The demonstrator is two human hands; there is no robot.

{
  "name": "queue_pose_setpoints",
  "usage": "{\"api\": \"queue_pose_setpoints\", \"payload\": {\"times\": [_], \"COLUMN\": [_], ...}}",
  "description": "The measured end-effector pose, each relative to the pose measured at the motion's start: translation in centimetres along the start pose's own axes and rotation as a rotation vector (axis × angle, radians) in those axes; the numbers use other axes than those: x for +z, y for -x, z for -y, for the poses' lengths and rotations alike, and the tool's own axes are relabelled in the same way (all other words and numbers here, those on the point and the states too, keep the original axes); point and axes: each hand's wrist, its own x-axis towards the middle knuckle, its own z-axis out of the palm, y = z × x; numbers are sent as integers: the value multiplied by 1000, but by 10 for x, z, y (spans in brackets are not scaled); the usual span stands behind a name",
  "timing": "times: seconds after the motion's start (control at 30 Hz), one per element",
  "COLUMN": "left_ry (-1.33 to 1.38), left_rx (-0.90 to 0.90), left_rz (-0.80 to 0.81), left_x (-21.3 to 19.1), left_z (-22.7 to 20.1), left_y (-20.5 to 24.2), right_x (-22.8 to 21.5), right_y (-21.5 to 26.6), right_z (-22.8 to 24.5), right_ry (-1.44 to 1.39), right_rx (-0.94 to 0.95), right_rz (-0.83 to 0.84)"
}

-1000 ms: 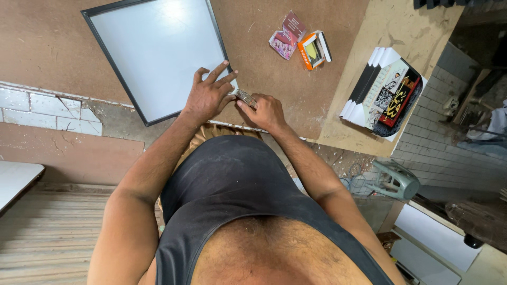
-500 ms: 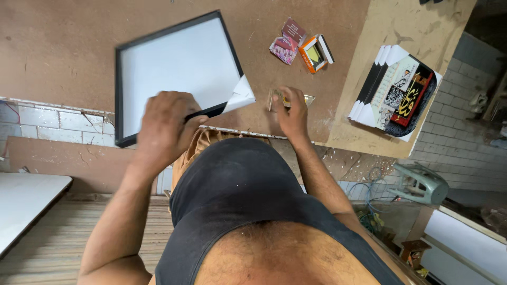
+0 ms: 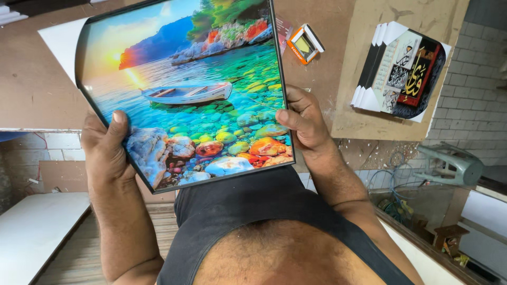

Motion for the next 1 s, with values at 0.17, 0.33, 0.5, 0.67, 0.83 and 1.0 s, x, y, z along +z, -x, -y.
{"api": "queue_pose_setpoints", "payload": {"times": [0.17, 0.33, 0.5, 0.67, 0.83, 1.0], "left_ry": [-32, -55, 47, 45, -68, -93], "left_rx": [50, 82, 125, 116, 139, 121], "left_rz": [5, 14, -42, -64, 15, -3], "left_x": [8, 21, 29, 34, 29, 23], "left_z": [-8, -15, -1, 1, -10, -13], "left_y": [5, 2, 1, -4, 4, 11], "right_x": [-7, -19, -23, -13, -15, -10], "right_y": [3, 8, 1, 3, 6, 9], "right_z": [-14, -23, -30, -34, -26, -21], "right_ry": [-143, -201, -630, -432, -324, -270], "right_rx": [12, 21, 40, -47, -76, -94], "right_rz": [-9, -6, 92, -106, -14, -65]}}
